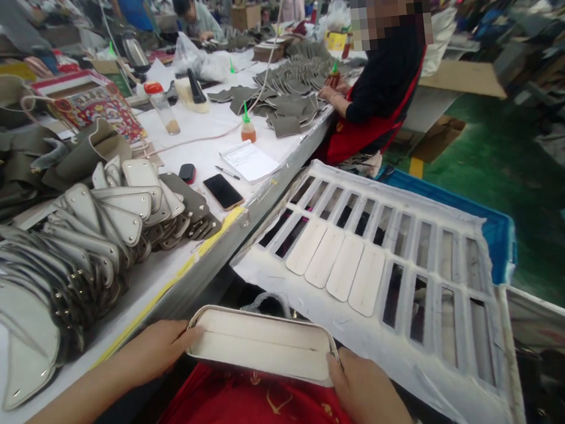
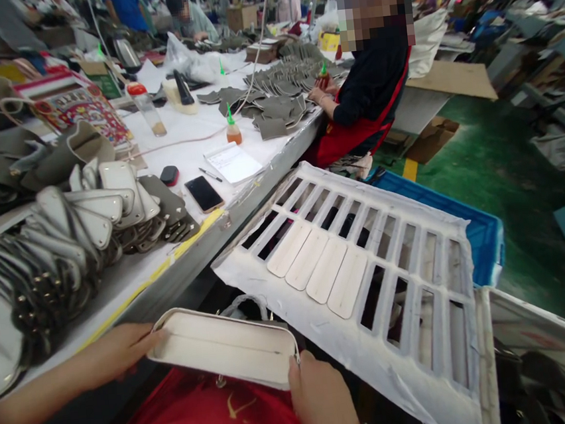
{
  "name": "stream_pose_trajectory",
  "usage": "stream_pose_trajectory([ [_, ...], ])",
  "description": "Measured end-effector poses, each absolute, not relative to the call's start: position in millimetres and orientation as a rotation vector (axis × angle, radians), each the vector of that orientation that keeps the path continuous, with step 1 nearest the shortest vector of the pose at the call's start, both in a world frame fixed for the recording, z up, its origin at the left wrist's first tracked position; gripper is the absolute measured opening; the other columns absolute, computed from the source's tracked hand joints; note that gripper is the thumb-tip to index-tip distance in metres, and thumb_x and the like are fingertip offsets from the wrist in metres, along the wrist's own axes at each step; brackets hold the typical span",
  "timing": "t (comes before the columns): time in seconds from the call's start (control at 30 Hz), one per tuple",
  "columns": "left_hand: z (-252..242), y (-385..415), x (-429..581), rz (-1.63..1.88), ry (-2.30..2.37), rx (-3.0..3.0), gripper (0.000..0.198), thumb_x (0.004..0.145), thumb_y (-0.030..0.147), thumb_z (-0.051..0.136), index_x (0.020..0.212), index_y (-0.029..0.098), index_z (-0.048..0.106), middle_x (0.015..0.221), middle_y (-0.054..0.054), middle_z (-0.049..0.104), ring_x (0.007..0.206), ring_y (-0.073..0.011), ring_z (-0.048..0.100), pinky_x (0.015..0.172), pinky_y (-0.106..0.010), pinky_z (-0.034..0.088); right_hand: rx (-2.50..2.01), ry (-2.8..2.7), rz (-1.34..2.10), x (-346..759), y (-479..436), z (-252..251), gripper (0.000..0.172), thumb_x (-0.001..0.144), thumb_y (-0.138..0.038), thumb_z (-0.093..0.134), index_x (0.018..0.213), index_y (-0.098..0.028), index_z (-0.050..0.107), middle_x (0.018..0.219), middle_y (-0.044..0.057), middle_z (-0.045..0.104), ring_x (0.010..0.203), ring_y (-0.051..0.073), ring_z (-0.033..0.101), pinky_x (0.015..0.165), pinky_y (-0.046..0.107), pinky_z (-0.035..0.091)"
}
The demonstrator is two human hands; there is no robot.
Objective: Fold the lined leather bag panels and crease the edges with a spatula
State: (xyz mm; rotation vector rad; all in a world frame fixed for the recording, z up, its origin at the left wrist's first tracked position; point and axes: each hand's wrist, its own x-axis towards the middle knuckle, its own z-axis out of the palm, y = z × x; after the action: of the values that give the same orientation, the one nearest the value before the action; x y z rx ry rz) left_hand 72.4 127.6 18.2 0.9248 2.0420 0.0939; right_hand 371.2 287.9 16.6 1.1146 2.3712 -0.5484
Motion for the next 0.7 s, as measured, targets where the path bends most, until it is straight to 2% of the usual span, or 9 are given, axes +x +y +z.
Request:
stream_pose_trajectory([
  [0.13, 15.5, 129.4, 78.6, -0.13, 2.117, 1.249, 0.049, 0.088, 0.042, 0.021, 0.078, 0.016, 0.062, 0.084, -0.013, 0.068, 0.079, -0.0268, 0.064, 0.075, -0.037, 0.046, 0.887, 2.378, -0.412, 366.2, 290.8, 16.0, 0.034, 0.089, -0.008, 0.029, 0.09, -0.009, 0.064, 0.091, 0.016, 0.064, 0.078, 0.026, 0.064, 0.061, 0.031, 0.043],
  [0.2, 12.8, 127.2, 79.4, -0.12, 2.113, 1.281, 0.05, 0.089, 0.039, 0.019, 0.082, 0.015, 0.062, 0.088, -0.014, 0.068, 0.083, -0.0272, 0.064, 0.08, -0.039, 0.044, 0.916, 2.374, -0.439, 364.8, 292.2, 15.4, 0.036, 0.09, -0.007, 0.027, 0.089, -0.009, 0.064, 0.088, 0.016, 0.065, 0.078, 0.026, 0.064, 0.063, 0.032, 0.043],
  [0.37, 9.0, 120.9, 76.4, -0.046, 2.107, 1.268, 0.048, 0.09, 0.04, 0.02, 0.084, 0.016, 0.061, 0.089, -0.013, 0.068, 0.085, -0.0263, 0.063, 0.081, -0.037, 0.042, 0.983, 2.367, -0.49, 362.0, 293.2, 16.5, 0.032, 0.088, -0.008, 0.032, 0.088, -0.008, 0.064, 0.088, 0.017, 0.066, 0.08, 0.026, 0.064, 0.067, 0.032, 0.042],
  [0.57, 0.9, 115.3, 74.2, -0.005, 2.14, 1.23, 0.046, 0.09, 0.043, 0.021, 0.076, 0.019, 0.058, 0.081, -0.009, 0.066, 0.077, -0.0237, 0.062, 0.071, -0.033, 0.042, 1.085, 2.346, -0.554, 358.9, 292.5, 17.2, 0.038, 0.09, -0.012, 0.026, 0.087, -0.009, 0.064, 0.086, 0.015, 0.067, 0.081, 0.026, 0.064, 0.068, 0.033, 0.043],
  [0.7, 3.1, 111.2, 73.7, 0.115, 2.126, 1.175, 0.047, 0.089, 0.049, 0.024, 0.079, 0.018, 0.058, 0.078, -0.008, 0.063, 0.074, -0.0231, 0.062, 0.067, -0.032, 0.045, 1.141, 2.357, -0.515, 359.6, 292.1, 14.7, 0.036, 0.09, -0.014, 0.029, 0.083, -0.009, 0.064, 0.082, 0.015, 0.067, 0.081, 0.026, 0.064, 0.068, 0.034, 0.042],
])
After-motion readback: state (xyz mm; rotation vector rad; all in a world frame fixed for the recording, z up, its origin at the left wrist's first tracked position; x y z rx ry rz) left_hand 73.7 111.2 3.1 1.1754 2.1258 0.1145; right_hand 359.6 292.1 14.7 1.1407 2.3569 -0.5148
